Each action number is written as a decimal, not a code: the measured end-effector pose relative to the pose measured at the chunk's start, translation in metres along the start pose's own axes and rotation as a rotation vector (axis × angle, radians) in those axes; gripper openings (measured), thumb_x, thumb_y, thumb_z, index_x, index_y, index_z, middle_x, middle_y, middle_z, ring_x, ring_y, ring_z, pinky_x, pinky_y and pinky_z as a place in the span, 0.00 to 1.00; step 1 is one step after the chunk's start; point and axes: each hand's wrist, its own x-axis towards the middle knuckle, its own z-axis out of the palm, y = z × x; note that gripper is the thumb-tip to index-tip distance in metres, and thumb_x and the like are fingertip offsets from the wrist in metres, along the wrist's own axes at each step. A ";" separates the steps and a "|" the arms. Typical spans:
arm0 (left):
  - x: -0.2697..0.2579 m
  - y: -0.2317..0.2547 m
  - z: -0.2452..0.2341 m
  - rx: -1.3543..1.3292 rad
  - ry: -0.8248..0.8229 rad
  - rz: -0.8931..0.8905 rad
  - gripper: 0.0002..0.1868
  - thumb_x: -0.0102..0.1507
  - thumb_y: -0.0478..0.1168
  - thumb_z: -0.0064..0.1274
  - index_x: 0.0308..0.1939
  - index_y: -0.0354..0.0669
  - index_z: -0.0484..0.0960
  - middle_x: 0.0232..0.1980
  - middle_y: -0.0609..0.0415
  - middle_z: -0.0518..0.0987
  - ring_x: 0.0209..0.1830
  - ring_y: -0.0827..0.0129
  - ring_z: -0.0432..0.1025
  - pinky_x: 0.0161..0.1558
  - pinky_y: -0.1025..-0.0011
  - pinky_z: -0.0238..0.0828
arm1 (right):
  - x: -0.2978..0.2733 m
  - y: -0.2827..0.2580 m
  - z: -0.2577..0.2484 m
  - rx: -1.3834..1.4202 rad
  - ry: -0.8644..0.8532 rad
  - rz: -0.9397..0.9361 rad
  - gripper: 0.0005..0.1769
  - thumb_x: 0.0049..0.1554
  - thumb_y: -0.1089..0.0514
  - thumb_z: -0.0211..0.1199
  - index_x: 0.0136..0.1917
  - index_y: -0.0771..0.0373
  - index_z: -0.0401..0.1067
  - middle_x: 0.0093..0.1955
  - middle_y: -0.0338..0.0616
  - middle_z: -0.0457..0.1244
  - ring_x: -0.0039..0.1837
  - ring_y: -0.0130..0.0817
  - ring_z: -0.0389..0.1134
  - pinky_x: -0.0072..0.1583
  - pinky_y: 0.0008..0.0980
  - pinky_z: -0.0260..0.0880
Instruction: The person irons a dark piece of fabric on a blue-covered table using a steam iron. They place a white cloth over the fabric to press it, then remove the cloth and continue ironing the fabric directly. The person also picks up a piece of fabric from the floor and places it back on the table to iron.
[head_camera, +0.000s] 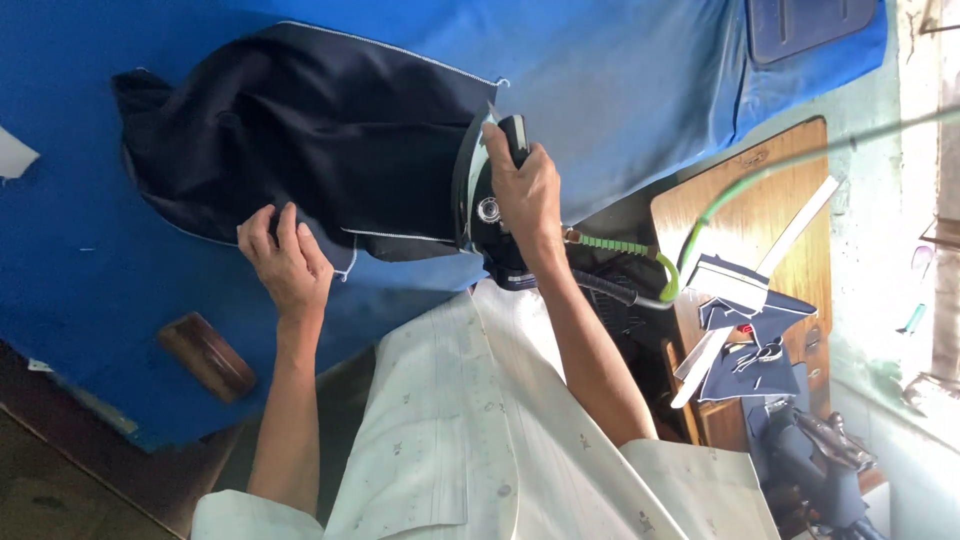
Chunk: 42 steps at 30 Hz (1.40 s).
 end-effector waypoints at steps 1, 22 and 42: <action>0.001 -0.002 -0.003 -0.007 -0.008 -0.011 0.15 0.73 0.37 0.44 0.62 0.38 0.78 0.58 0.41 0.69 0.62 0.46 0.64 0.67 0.41 0.54 | 0.002 0.006 0.001 -0.015 0.012 0.002 0.40 0.55 0.22 0.57 0.42 0.66 0.72 0.37 0.60 0.68 0.46 0.59 0.75 0.50 0.54 0.74; 0.057 -0.016 -0.021 -0.044 0.016 0.091 0.15 0.72 0.31 0.47 0.60 0.33 0.80 0.59 0.40 0.70 0.61 0.46 0.65 0.67 0.42 0.56 | -0.015 0.055 0.016 -0.176 0.083 -0.132 0.39 0.60 0.26 0.57 0.43 0.69 0.70 0.34 0.68 0.67 0.44 0.67 0.72 0.44 0.59 0.72; 0.218 -0.061 0.072 0.212 -0.430 0.024 0.37 0.69 0.44 0.68 0.73 0.29 0.67 0.69 0.28 0.63 0.62 0.33 0.64 0.58 0.36 0.62 | -0.039 0.054 -0.045 -0.469 -0.922 -0.275 0.30 0.55 0.31 0.64 0.47 0.60 0.64 0.37 0.46 0.69 0.38 0.43 0.72 0.41 0.42 0.67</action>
